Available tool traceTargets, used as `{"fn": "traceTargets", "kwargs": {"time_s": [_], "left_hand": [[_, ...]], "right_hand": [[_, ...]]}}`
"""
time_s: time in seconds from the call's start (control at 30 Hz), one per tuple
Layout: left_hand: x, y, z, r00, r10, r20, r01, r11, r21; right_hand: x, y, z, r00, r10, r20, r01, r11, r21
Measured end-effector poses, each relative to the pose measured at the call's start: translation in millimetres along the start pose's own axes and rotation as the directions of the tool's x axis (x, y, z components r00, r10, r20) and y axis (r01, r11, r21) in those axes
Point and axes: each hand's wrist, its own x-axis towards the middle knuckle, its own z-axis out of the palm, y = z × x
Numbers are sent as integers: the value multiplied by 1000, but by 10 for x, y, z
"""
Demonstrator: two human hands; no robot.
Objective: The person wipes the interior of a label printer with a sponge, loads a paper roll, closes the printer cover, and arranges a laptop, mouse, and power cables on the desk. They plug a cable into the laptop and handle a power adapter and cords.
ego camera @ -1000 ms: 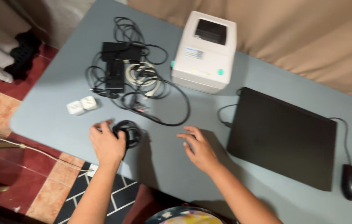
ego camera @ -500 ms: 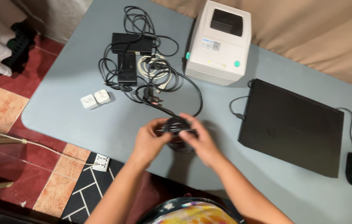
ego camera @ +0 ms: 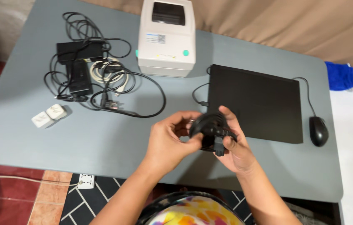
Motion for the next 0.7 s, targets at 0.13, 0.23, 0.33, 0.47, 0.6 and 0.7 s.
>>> {"fn": "traceTargets", "kwargs": {"time_s": [0.13,0.23,0.33,0.47,0.6,0.7], "left_hand": [[164,-132,70,989,-87,-120,62,978,-199],[238,-195,-10,960,-241,-142,194,939,-283],[255,-238,-94,902,-410,-135,328,854,-405],[257,-326,-159,880,-460,-120,348,794,-498],[248,-470,-208,879,-467,-99,326,739,-590],[286,-601,-246,910,-376,-174,240,821,-518]], "right_hand": [[-6,-10,-31,985,15,-173,-30,996,-88],[30,0,-16,965,89,-248,-135,975,-175],[59,-16,25,934,199,-297,-235,968,-92],[105,-47,78,899,265,-349,-312,946,-85],[181,-48,85,877,308,-370,-359,931,-74],[245,-31,27,898,128,-422,-270,916,-297]]}}
